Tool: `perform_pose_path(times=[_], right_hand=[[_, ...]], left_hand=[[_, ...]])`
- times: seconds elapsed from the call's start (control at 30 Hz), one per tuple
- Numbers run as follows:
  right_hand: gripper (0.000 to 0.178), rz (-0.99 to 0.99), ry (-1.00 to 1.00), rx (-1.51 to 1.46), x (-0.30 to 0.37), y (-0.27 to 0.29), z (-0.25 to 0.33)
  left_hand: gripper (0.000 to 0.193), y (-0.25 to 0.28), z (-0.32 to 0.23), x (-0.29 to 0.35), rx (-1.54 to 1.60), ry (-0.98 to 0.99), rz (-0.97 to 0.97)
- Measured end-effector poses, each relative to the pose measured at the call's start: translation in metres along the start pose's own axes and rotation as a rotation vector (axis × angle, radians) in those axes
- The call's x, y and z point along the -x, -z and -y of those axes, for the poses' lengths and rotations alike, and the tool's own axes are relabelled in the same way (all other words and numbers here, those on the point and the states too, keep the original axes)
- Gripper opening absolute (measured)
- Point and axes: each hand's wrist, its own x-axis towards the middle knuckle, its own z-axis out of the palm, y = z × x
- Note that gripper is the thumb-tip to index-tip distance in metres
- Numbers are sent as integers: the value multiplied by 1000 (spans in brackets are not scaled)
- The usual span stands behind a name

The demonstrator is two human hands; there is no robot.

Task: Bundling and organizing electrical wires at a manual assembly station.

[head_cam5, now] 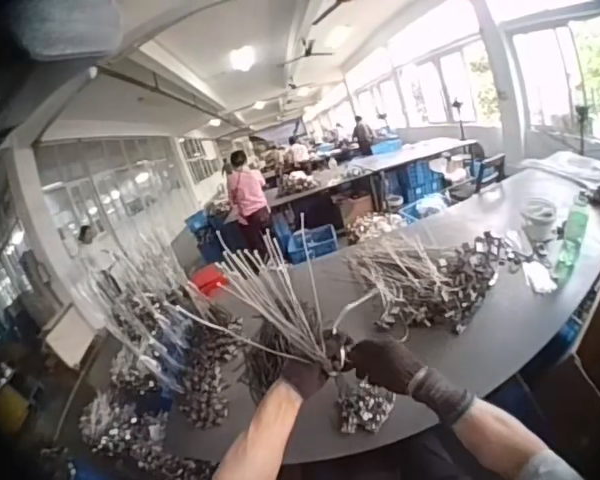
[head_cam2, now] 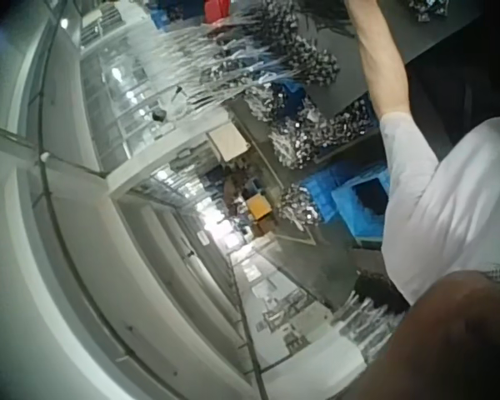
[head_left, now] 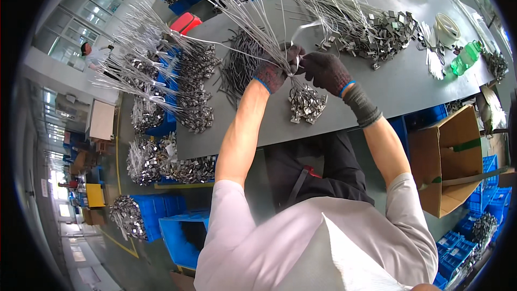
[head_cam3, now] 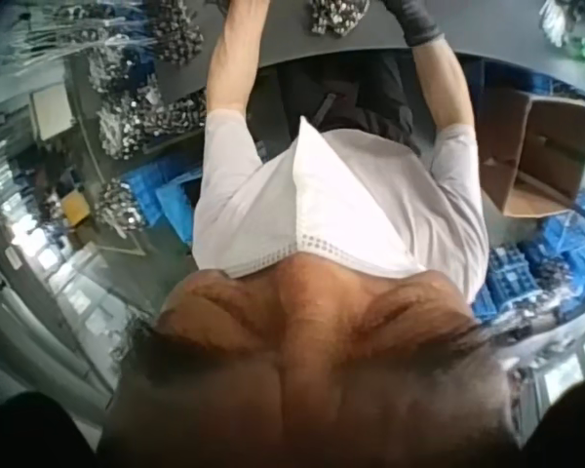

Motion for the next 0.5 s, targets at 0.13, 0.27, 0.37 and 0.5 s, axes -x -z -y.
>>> perform_pose_path(times=[0.13, 0.27, 0.37, 0.5], right_hand=[[25, -107, 10, -138, 13, -8, 12], [27, -110, 101, -64, 16, -6, 10], [29, 14, 234, 13, 10, -3, -9], [35, 60, 268, -46, 2, -8, -34]], left_hand=[[31, -6, -11, -1, -135, 94, -122], [31, -7, -27, 3, -85, 92, 58], [29, -4, -37, 8, -270, 137, 14], [31, -4, -40, 10, -958, -216, 142]])
